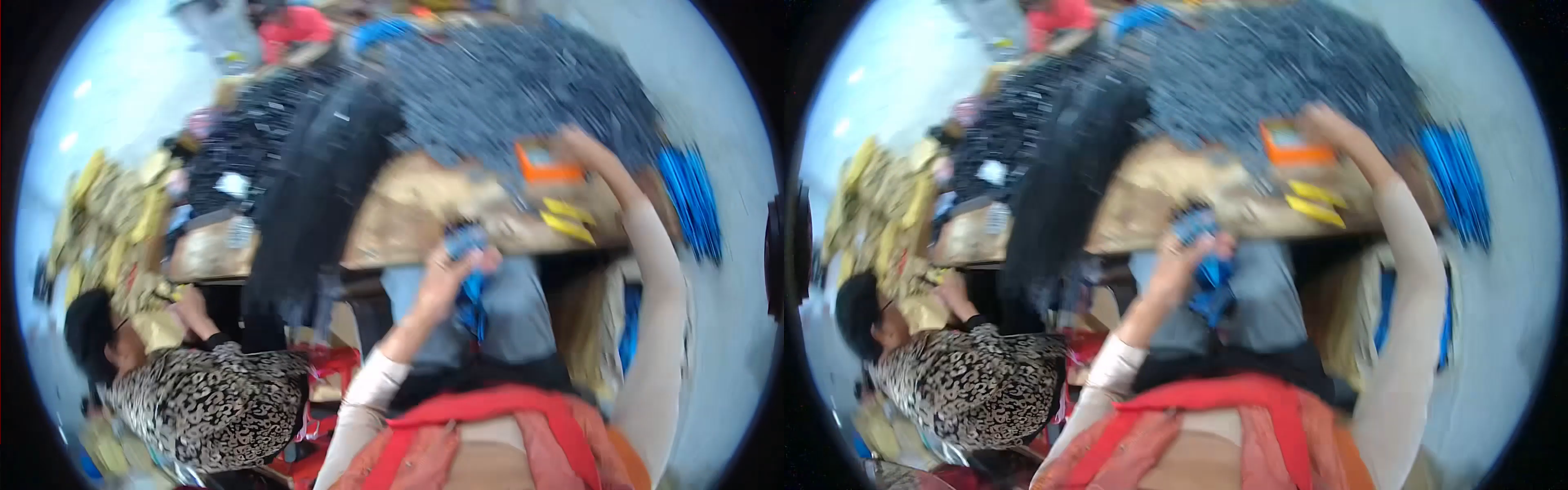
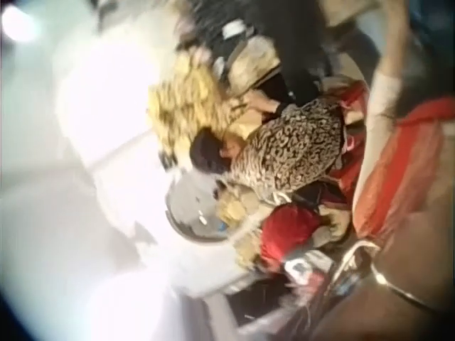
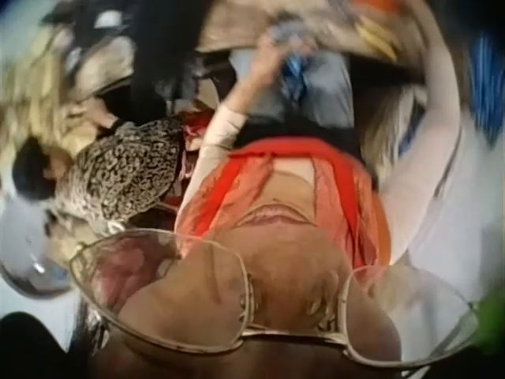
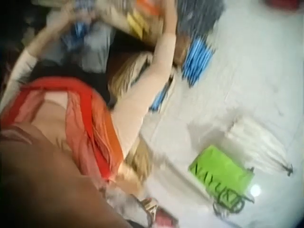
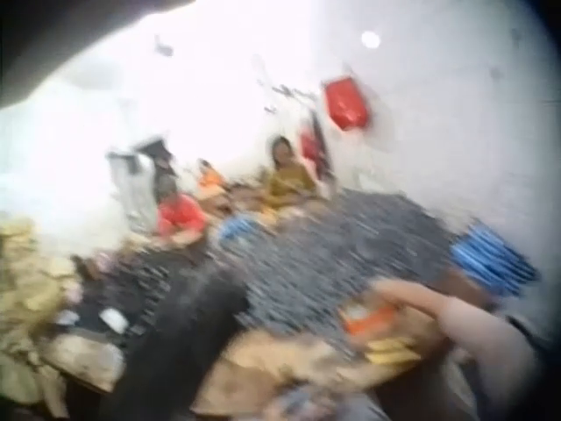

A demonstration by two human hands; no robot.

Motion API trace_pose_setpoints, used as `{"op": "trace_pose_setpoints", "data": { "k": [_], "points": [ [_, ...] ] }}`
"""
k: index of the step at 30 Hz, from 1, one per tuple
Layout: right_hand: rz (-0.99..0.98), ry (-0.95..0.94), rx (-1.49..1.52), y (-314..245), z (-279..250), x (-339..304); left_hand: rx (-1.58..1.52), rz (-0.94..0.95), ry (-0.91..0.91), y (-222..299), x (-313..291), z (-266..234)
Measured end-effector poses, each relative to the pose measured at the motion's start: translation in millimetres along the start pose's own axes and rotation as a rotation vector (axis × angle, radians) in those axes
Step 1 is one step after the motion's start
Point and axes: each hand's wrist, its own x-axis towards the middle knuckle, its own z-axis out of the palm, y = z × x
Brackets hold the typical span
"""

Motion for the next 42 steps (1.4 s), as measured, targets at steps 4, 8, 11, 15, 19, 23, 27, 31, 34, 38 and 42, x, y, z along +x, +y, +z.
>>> {"op": "trace_pose_setpoints", "data": {
  "k": [4, 8, 11, 15, 19, 23, 27, 31, 34, 38, 42],
  "points": [
    [0.326, 0.022, 0.548, 21.3, -11.0, -62.8, 0.014, -0.057, -0.217, -7.7, 13.5, 4.9],
    [0.517, 0.045, 0.715, -12.4, -64.1, -33.6, 0.089, -0.042, -0.141, 5.1, 4.8, -4.5],
    [0.472, 0.226, 0.747, -10.9, -56.1, -26.6, 0.120, 0.035, -0.136, 8.4, 9.1, -1.6],
    [0.409, 0.450, 0.691, -21.0, -55.3, -29.8, 0.244, 0.147, -0.165, 12.3, 3.9, 5.8],
    [0.409, 0.521, 0.713, -27.4, -46.4, -36.5, 0.418, 0.272, -0.198, 5.0, 10.7, -0.4],
    [0.410, 0.539, 0.847, -67.0, -72.1, -33.4, 0.596, 0.458, -0.220, 3.9, 4.1, 0.5],
    [0.326, 0.506, 0.943, -139.3, -124.6, -37.7, 0.307, 0.134, -0.105, 12.2, 8.6, -3.1],
    [0.166, 0.407, 0.991, -209.5, -120.4, -58.2, 0.180, -0.022, -0.045, 2.4, -13.0, -1.9],
    [0.122, 0.421, 1.009, -250.9, -101.3, -80.8, 0.174, -0.102, -0.006, -14.7, -40.9, 1.3],
    [0.172, 0.425, 0.979, -282.2, -99.4, -97.6, 0.141, -0.172, -0.041, -32.7, -66.5, 2.5],
    [0.207, 0.374, 1.042, -297.8, -102.5, -105.7, 0.109, -0.197, -0.042, -41.4, -77.3, 4.7]
  ]
}}
